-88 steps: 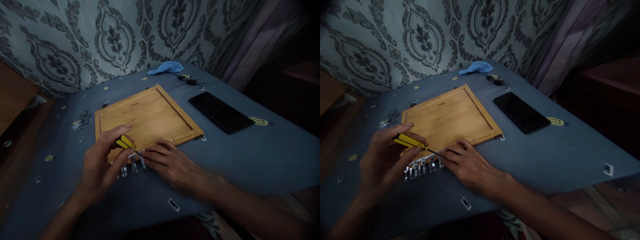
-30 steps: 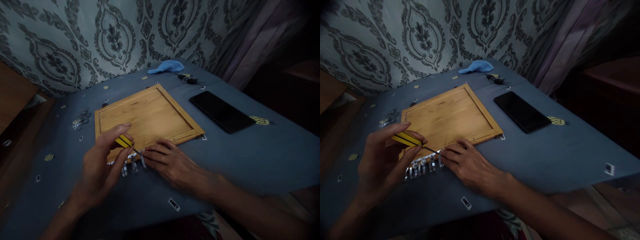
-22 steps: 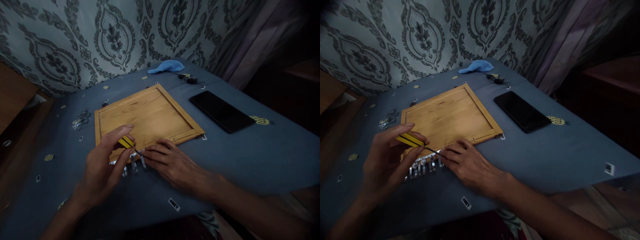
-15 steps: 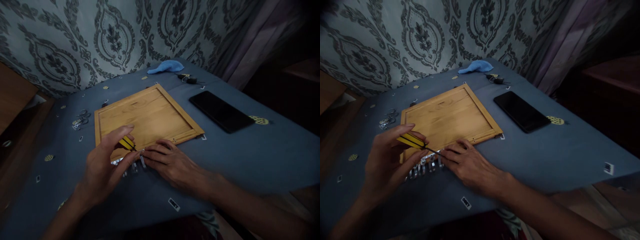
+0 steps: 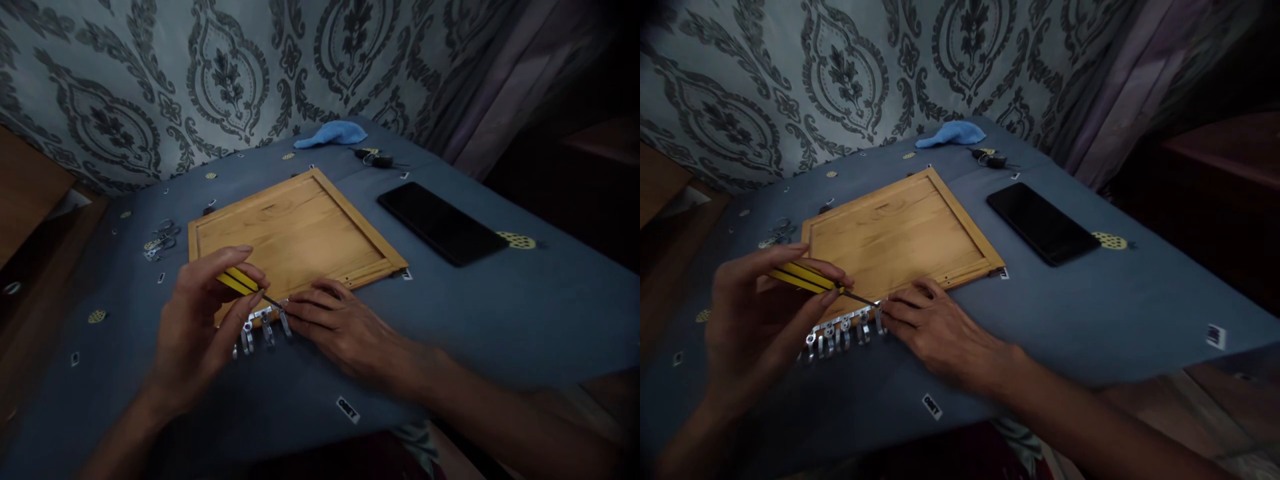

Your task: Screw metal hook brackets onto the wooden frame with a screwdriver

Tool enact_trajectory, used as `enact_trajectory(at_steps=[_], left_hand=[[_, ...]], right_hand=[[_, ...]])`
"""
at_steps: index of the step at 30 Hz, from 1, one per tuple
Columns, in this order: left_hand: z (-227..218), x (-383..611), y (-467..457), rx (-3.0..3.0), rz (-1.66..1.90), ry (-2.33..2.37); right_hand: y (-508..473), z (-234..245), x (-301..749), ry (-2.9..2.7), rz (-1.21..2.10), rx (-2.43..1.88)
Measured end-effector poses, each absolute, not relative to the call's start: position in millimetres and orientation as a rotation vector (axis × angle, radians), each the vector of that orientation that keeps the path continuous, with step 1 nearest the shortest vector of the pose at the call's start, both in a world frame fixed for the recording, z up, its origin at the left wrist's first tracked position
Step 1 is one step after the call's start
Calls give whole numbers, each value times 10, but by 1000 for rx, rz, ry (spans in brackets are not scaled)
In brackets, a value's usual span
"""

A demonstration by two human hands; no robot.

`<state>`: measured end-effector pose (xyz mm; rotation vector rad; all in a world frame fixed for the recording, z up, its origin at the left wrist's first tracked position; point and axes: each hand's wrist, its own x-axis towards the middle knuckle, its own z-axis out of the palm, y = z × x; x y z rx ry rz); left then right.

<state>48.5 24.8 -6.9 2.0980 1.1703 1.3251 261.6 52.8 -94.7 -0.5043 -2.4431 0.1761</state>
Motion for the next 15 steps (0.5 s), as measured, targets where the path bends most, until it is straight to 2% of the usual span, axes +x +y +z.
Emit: enact_trajectory(at_steps=[15], left_hand=[[-134, 437, 238, 2175, 1219, 1179]], right_hand=[[525, -970, 2616, -2459, 182, -503]])
